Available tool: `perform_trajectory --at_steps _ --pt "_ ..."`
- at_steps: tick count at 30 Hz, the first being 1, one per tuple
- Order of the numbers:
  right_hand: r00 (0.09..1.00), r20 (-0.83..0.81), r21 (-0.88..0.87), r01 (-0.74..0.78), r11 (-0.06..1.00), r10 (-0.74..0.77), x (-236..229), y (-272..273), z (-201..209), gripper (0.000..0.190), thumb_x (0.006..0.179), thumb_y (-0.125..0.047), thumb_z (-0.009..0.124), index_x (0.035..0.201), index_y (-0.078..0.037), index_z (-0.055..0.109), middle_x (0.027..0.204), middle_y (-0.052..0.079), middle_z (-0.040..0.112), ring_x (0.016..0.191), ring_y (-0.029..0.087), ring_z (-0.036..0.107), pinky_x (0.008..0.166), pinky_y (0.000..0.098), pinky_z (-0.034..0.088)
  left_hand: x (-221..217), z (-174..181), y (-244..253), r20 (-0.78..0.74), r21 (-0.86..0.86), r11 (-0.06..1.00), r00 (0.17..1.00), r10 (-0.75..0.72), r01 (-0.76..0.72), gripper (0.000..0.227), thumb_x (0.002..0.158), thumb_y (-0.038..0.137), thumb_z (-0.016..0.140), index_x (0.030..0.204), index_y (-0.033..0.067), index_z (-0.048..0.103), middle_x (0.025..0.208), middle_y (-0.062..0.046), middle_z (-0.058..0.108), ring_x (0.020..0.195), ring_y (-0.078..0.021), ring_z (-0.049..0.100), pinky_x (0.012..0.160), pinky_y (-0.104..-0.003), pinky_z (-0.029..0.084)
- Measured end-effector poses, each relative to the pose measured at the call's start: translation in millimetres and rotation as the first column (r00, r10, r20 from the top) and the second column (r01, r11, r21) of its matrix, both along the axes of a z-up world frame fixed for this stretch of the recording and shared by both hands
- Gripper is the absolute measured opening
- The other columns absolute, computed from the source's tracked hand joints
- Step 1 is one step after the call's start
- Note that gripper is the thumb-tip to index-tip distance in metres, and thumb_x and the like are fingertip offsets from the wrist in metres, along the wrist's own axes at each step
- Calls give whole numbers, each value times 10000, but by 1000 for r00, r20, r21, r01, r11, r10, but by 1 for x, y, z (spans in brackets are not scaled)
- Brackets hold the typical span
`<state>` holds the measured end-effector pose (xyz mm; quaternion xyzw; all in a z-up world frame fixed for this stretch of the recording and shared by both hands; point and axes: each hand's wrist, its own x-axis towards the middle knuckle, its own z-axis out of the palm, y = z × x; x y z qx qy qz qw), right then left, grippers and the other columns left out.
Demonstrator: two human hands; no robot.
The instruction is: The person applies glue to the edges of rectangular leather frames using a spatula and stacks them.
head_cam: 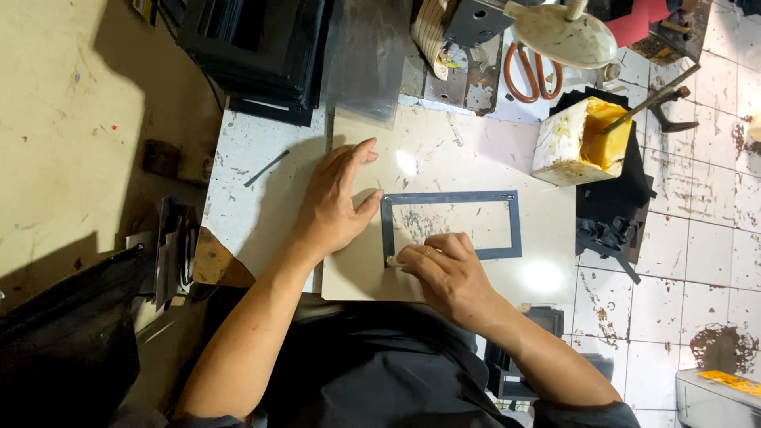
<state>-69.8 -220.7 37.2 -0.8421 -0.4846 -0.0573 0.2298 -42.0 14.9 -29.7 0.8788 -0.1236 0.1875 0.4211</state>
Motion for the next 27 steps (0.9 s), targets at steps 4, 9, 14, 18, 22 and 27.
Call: perform_trajectory --at_steps 4,9,14,18,22,27 --pt "997 -79 19 3 1000 -1 -1 -21 17 311 815 -47 781 1109 -104 696 1100 40 729 1011 256 588 855 363 463 -1 7 1 -16 -4 1000 1000 -8 8 766 876 115 792 1524 73 387 1299 -104 645 1308 -280 562 1184 -438 388" --pt "944 -152 207 320 925 -292 16 -86 61 333 869 75 699 1163 -80 678 1128 56 699 1050 177 605 909 305 540 -3 6 -3 43 -64 995 997 -69 72 626 923 92 743 1482 64 464 1334 -109 644 1318 -297 572 1172 -422 426" --pt "727 -77 216 681 700 -683 70 -138 80 173 1005 -44 684 1175 -68 706 1058 102 659 960 183 601 836 323 517 -28 40 -56 -72 266 940 977 -203 215 487 836 231 789 1255 50 618 1388 -186 551 1366 -408 410 1139 -569 312" --pt "634 -88 98 773 627 -768 115 -156 68 160 977 -106 689 1128 -73 732 973 106 702 925 251 588 720 358 504 -44 50 -85 -142 314 880 934 -328 357 329 851 204 750 1124 30 696 1383 -190 534 1412 -430 362 1187 -603 258" --pt "693 23 128 713 690 -720 142 -162 49 155 974 -97 688 1122 -71 727 956 105 712 943 278 595 803 395 498 -35 23 -75 -88 457 845 960 -266 277 201 905 86 649 1093 80 722 1421 -175 543 1415 -438 386 1190 -603 264" --pt "751 114 92 644 759 -651 153 -163 49 140 946 -88 676 1074 -86 733 929 100 712 970 307 598 857 431 472 -28 40 -36 -2 533 842 995 -96 82 211 872 78 594 1024 67 741 1377 -197 568 1376 -453 416 1178 -585 244"
